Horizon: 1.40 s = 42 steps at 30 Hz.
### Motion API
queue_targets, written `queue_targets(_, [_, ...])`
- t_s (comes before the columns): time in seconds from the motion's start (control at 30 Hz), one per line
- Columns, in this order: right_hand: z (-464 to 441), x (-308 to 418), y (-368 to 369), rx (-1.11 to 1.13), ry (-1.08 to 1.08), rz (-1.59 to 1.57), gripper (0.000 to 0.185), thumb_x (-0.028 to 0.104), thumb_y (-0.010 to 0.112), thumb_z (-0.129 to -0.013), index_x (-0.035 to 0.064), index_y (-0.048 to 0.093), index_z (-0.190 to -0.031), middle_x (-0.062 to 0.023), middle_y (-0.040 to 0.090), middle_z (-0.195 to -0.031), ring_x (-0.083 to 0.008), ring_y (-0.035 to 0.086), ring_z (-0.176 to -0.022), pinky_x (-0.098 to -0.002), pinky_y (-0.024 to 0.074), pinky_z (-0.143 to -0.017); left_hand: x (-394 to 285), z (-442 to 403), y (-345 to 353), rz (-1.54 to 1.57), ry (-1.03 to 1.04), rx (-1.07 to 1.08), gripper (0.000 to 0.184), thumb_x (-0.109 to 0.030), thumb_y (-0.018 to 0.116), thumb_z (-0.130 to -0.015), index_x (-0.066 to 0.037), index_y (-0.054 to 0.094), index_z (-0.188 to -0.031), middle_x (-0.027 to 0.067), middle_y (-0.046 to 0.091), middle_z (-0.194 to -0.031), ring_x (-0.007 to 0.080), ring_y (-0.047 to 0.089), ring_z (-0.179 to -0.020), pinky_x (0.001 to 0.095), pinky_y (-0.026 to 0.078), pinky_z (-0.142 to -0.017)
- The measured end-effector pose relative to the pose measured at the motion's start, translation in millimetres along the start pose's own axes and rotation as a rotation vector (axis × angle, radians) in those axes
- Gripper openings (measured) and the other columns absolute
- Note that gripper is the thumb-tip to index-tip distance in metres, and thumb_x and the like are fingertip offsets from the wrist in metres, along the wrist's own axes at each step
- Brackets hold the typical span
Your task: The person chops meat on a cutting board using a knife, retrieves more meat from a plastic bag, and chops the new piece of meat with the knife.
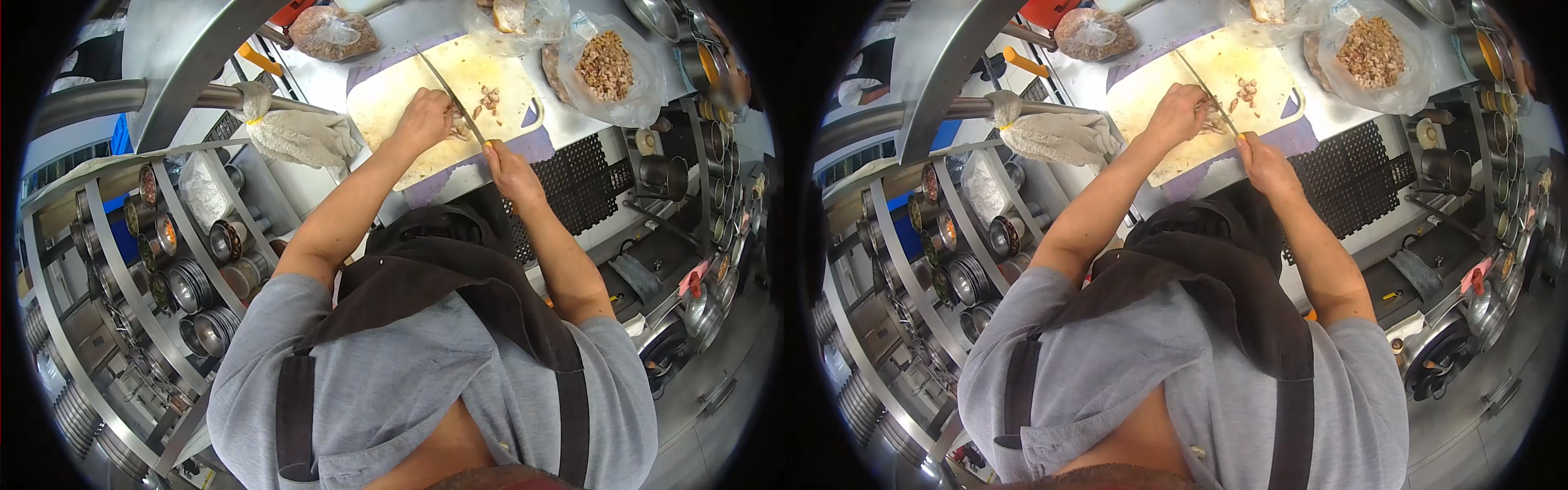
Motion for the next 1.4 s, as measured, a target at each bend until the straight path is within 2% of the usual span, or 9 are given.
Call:
queue_targets(0.17, [-15, -1, 5, 0.006, -0.018, -0.030, 0.039, 0.038, 0.039, -0.103, 0.0030, 0.055, -0.113, -0.0329, 0.063, -0.091, -0.0502, 0.060, -0.091, -0.0578, 0.0445, -0.078, -3, 1, 4, 0.002, 0.112, -0.043, 0.008, -0.005, 0.064, -0.079, 0.000, 0.065, -0.085, 0.0147, 0.065, -0.089, 0.0339, 0.058, -0.089, 0.0416, 0.049, -0.082])
queue_targets(0.4, [-64, 12, 18, -0.106, -0.046, -0.043, 0.036, 0.036, 0.042, -0.102, 0.0029, 0.055, -0.110, -0.0326, 0.063, -0.088, -0.0502, 0.060, -0.089, -0.0570, 0.0454, -0.078, -1, 0, 3, 0.023, 0.080, -0.011, 0.010, -0.003, 0.063, -0.079, -0.001, 0.066, -0.088, 0.0154, 0.065, -0.091, 0.0345, 0.059, -0.090, 0.0414, 0.049, -0.083])
queue_targets(0.5, [-54, 9, 14, -0.128, -0.064, -0.066, 0.037, 0.036, 0.042, -0.102, 0.0031, 0.055, -0.111, -0.0322, 0.064, -0.088, -0.0500, 0.060, -0.089, -0.0565, 0.0455, -0.078, -5, 2, -3, 0.021, 0.067, -0.052, 0.014, -0.005, 0.064, -0.079, -0.001, 0.067, -0.091, 0.0158, 0.066, -0.092, 0.0350, 0.059, -0.090, 0.0421, 0.049, -0.084])
queue_targets(0.67, [-14, 3, -2, -0.089, -0.051, -0.099, 0.039, 0.037, 0.040, -0.103, 0.0035, 0.055, -0.114, -0.0322, 0.064, -0.090, -0.0499, 0.060, -0.091, -0.0558, 0.0454, -0.078, 4, 8, -11, 0.044, -0.085, -0.026, 0.017, -0.010, 0.065, -0.080, 0.000, 0.068, -0.093, 0.0155, 0.067, -0.089, 0.0351, 0.060, -0.088, 0.0424, 0.049, -0.082])
queue_targets(0.8, [2, -1, 0, -0.013, -0.015, -0.037, 0.039, 0.037, 0.038, -0.103, 0.0035, 0.055, -0.114, -0.0318, 0.064, -0.091, -0.0504, 0.059, -0.091, -0.0566, 0.0447, -0.078, 2, 6, -8, 0.009, -0.044, 0.054, 0.017, -0.010, 0.065, -0.080, 0.000, 0.068, -0.094, 0.0153, 0.067, -0.088, 0.0348, 0.060, -0.088, 0.0419, 0.049, -0.082])
queue_targets(0.97, [-15, -2, 11, 0.014, -0.037, -0.031, 0.039, 0.037, 0.038, -0.103, 0.0036, 0.054, -0.115, -0.0323, 0.063, -0.091, -0.0508, 0.059, -0.091, -0.0569, 0.0449, -0.078, 2, 6, 2, -0.035, 0.051, -0.021, 0.010, -0.007, 0.063, -0.079, 0.000, 0.066, -0.086, 0.0152, 0.066, -0.086, 0.0348, 0.060, -0.088, 0.0418, 0.049, -0.082])
queue_targets(1.07, [-41, 11, 20, 0.021, -0.040, 0.003, 0.039, 0.037, 0.038, -0.103, 0.0037, 0.054, -0.115, -0.0326, 0.064, -0.091, -0.0508, 0.060, -0.091, -0.0568, 0.0455, -0.079, 6, 2, -4, 0.002, 0.028, -0.089, 0.007, -0.005, 0.063, -0.079, 0.000, 0.065, -0.083, 0.0156, 0.066, -0.085, 0.0347, 0.059, -0.087, 0.0420, 0.049, -0.081])
queue_targets(1.13, [-49, 15, 22, -0.053, -0.018, -0.054, 0.039, 0.037, 0.038, -0.103, 0.0037, 0.055, -0.113, -0.0319, 0.064, -0.092, -0.0502, 0.060, -0.091, -0.0565, 0.0457, -0.079, 9, -3, -9, -0.020, 0.033, -0.075, 0.006, -0.005, 0.062, -0.079, 0.000, 0.064, -0.082, 0.0159, 0.065, -0.085, 0.0347, 0.059, -0.086, 0.0421, 0.049, -0.081])
queue_targets(1.4, [-77, 37, 24, -0.096, -0.050, 0.020, 0.041, 0.039, 0.035, -0.103, 0.0041, 0.056, -0.110, -0.0303, 0.065, -0.092, -0.0469, 0.062, -0.092, -0.0546, 0.0470, -0.081, 5, 2, -1, -0.028, 0.082, -0.119, 0.005, -0.005, 0.061, -0.079, -0.001, 0.062, -0.074, 0.0160, 0.064, -0.081, 0.0364, 0.058, -0.079, 0.0430, 0.049, -0.078])
Point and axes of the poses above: each hand's wrist, its own z-axis away from the middle knuckle, its own y-axis out of the palm, x = y × z, the point moved 4 cm from there along -z, towards the middle knuckle
